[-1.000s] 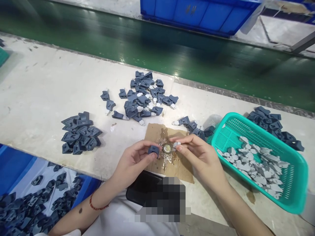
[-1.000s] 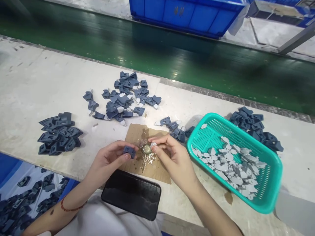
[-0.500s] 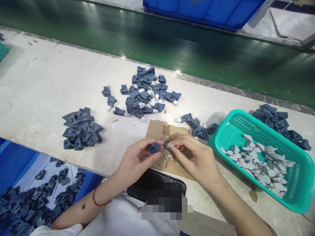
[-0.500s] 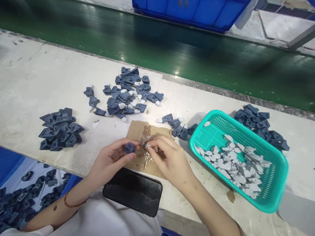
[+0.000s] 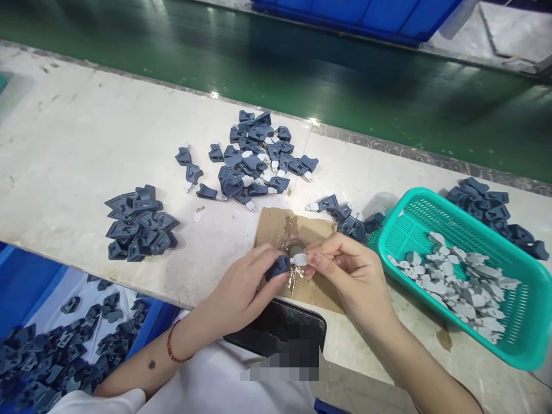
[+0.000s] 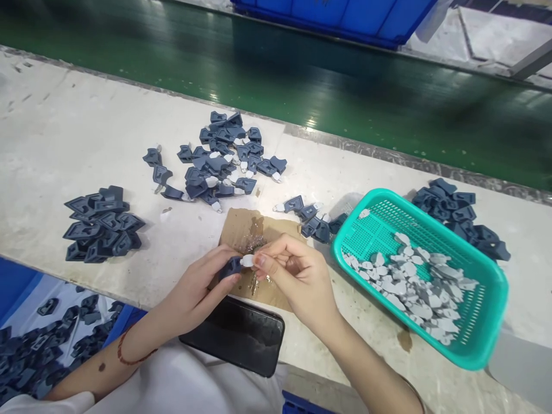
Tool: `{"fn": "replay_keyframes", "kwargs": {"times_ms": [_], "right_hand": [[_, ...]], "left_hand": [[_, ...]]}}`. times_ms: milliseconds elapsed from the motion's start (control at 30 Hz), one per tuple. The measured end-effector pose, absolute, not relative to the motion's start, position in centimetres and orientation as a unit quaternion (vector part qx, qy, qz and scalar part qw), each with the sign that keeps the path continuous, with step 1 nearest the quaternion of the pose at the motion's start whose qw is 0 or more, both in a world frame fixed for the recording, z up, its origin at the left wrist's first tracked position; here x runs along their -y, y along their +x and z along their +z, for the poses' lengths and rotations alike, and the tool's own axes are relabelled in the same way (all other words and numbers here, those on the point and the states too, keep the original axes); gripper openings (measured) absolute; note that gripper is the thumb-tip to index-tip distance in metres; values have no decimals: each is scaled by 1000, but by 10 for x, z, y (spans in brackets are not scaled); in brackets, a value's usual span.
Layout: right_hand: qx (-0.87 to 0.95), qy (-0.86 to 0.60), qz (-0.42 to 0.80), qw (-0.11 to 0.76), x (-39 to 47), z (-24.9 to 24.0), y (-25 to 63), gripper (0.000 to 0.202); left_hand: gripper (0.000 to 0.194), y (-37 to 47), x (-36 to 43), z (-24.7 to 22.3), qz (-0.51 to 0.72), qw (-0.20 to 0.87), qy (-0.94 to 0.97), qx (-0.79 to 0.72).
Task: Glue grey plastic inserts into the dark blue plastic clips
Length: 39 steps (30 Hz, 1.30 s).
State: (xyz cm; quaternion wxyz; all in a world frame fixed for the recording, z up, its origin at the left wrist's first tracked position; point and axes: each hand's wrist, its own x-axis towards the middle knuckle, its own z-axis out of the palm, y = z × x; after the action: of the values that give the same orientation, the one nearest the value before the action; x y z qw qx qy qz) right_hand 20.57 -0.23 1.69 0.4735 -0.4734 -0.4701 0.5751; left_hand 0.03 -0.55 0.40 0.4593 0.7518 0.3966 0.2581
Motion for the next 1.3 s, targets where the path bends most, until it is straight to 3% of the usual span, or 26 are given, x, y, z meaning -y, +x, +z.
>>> {"fn": "replay_keyframes", "kwargs": {"times_ms": [700, 833, 967, 1067, 1167, 1300], "right_hand": [[497, -481, 596, 408, 1, 22, 195, 29], [525, -491, 571, 396, 6, 26, 196, 22], [610, -518, 474, 367, 8, 38, 219, 16], [605, -638, 261, 399, 1, 48, 255, 22], [532, -798, 94, 266, -10, 48, 291, 21], [535, -837, 79, 82, -22, 37, 313, 46]], "left_hand": [[18, 1, 5, 1, 242, 425, 781, -389], [16, 0, 6, 4, 272, 446, 768, -370], [18, -6, 5, 9, 340, 495, 712, -364], [28, -16, 0, 14, 392, 505, 653, -405], [32, -25, -7, 19, 374, 470, 633, -489], [31, -30, -19, 26, 315, 381, 656, -570]]}}
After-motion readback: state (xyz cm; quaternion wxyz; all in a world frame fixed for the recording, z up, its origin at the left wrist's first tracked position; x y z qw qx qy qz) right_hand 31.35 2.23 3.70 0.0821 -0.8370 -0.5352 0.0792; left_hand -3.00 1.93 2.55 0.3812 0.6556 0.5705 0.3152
